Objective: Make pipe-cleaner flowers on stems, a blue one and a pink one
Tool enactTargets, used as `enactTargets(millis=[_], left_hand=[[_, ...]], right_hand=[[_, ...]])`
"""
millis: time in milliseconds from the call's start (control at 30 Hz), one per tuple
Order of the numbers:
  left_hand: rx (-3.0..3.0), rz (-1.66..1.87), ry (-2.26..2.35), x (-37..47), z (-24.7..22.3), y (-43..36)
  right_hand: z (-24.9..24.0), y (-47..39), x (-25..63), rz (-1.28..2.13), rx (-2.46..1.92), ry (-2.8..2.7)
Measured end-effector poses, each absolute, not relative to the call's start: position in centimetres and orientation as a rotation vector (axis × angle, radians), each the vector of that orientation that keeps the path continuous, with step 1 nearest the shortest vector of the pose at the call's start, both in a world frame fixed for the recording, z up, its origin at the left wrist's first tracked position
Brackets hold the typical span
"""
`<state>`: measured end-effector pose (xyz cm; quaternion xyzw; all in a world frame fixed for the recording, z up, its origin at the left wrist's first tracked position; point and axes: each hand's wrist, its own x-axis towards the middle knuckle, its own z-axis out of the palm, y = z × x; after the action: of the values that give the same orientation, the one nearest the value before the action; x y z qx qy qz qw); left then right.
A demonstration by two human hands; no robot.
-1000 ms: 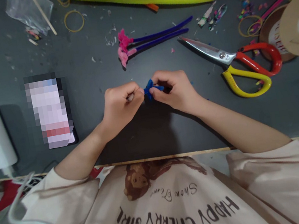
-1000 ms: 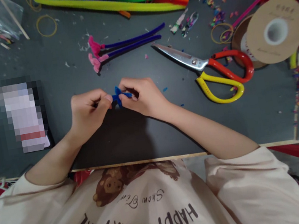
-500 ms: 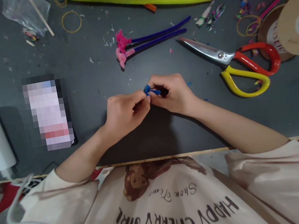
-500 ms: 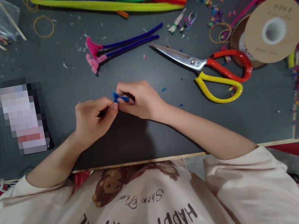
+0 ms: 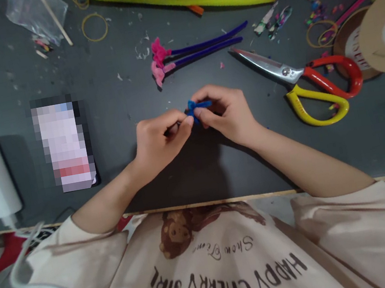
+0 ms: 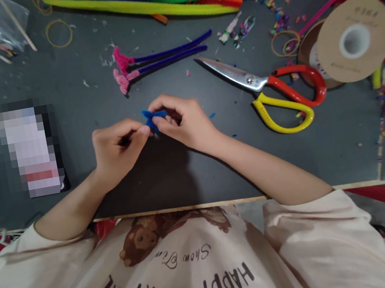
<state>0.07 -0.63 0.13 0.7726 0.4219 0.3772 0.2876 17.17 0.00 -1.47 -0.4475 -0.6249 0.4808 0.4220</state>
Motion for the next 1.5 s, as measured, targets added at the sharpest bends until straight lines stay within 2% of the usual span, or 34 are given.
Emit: enactTargets(millis=[467,900,1267,1500], left_hand=[[2.221,1.034,1.105,-0.6,0.5,0.1],[1.849,0.931,1.184,-0.3,0.3,0.4],[2.170,0.995,0.963,-0.2,0.3,-0.4],[2.241,0.811,0.959,-0.3,-0.1,-0.6]], right_hand=[[-1.0,0.1,17.5,1.312,-1.105,-1.699],[-1.3,0.1,17.6,1.290,-1.032,-1.637],[-1.0,0.1,17.6,1.245,-1.086,-1.752],[-1.1,0.1,17.5,1.221,-1.039,-1.808]])
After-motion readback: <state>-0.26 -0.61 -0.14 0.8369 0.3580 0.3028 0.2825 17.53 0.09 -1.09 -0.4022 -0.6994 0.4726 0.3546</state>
